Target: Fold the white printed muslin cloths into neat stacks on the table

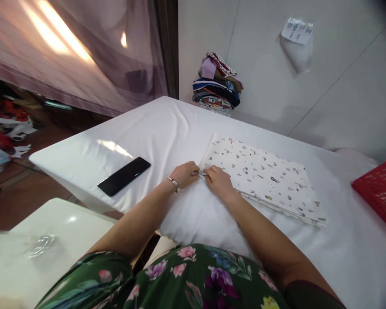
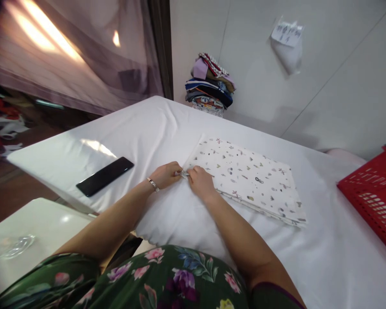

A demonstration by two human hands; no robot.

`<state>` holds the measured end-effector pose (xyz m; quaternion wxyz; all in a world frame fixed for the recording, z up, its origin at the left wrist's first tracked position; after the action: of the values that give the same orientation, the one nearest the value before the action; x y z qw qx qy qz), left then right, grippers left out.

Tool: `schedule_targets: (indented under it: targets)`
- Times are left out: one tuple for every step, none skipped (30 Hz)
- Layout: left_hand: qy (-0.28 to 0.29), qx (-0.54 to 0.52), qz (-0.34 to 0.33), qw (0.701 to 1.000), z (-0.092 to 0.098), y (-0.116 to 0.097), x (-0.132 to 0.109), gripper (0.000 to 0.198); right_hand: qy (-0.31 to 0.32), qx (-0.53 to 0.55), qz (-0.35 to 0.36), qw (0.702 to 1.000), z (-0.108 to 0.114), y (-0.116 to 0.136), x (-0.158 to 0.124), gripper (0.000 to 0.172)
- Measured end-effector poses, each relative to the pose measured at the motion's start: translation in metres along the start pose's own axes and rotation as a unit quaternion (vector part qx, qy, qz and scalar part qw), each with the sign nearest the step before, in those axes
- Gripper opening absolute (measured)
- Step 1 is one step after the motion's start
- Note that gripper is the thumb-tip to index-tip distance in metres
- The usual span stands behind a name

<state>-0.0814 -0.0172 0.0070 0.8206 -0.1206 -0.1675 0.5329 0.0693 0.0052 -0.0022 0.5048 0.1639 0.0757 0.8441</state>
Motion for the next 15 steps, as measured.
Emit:
schedule_targets:
  targets:
    - [-0.001,0.004,-0.001,1.0,0.001,-0.001,0.0,0.019,0.007,-0.017,0.001,1.0,-0.001,0.001,0.0,0.02]
    - [-0.002,0.004,0.002,1.0,0.003,-0.002,0.0,0.018,0.011,-0.028,0.0,1.0,-0.001,0.002,0.0,0.02]
    - [-0.001,0.0,0.009,1.0,0.004,-0.002,0.0,0.018,0.013,-0.034,-0.002,0.999,-0.001,0.003,0.0,0.021]
    - [0.002,-0.009,0.018,1.0,0.005,-0.002,-0.001,0.018,0.016,-0.037,-0.001,0.999,0.001,0.004,-0.001,0.022]
    - [0.005,-0.02,0.026,0.999,0.005,-0.002,-0.001,0.017,0.019,-0.04,0.001,0.999,0.002,0.005,-0.002,0.022]
    - [0.004,-0.033,0.034,0.999,0.006,-0.002,-0.002,0.017,0.023,-0.043,0.005,0.999,0.004,0.007,-0.003,0.023]
    - [0.003,-0.044,0.04,0.998,0.006,-0.001,-0.002,0.017,0.028,-0.047,0.01,0.998,0.005,0.008,-0.004,0.024]
    - [-0.002,-0.053,0.043,0.998,0.006,-0.001,-0.002,0.016,0.034,-0.051,0.015,0.998,0.007,0.01,-0.005,0.025]
    - [-0.01,-0.061,0.043,0.997,0.005,-0.001,-0.003,0.016,0.039,-0.055,0.018,0.998,0.007,0.011,-0.006,0.027]
    - [-0.019,-0.069,0.045,0.996,0.004,0.0,-0.003,0.015,0.04,-0.06,0.02,0.997,0.008,0.011,-0.007,0.027]
    - [-0.029,-0.08,0.048,0.995,0.003,0.001,-0.003,0.014,0.038,-0.065,0.022,0.997,0.007,0.012,-0.007,0.027]
    - [-0.042,-0.094,0.055,0.993,0.002,0.002,-0.003,0.013,0.034,-0.071,0.024,0.997,0.006,0.012,-0.006,0.026]
    - [-0.058,-0.113,0.065,0.99,0.0,0.002,-0.003,0.012,0.028,-0.074,0.025,0.997,0.005,0.012,-0.006,0.023]
    - [-0.074,-0.142,0.078,0.984,-0.001,0.003,-0.002,0.012,0.021,-0.075,0.025,0.997,0.004,0.011,-0.005,0.02]
    - [-0.088,-0.184,0.096,0.974,-0.003,0.004,-0.002,0.011,0.015,-0.072,0.023,0.997,0.002,0.01,-0.005,0.018]
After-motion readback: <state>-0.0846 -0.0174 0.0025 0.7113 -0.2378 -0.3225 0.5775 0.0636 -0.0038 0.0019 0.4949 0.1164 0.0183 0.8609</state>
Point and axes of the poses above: each hand's wrist, its own x-axis towards the middle knuckle, its own z-axis out of the back of the hand, y = z × x, the point moved 3 cm from there along x, towards the middle knuckle, and after that the axes turned 13 degrees about -z, right-handed, at the moved point
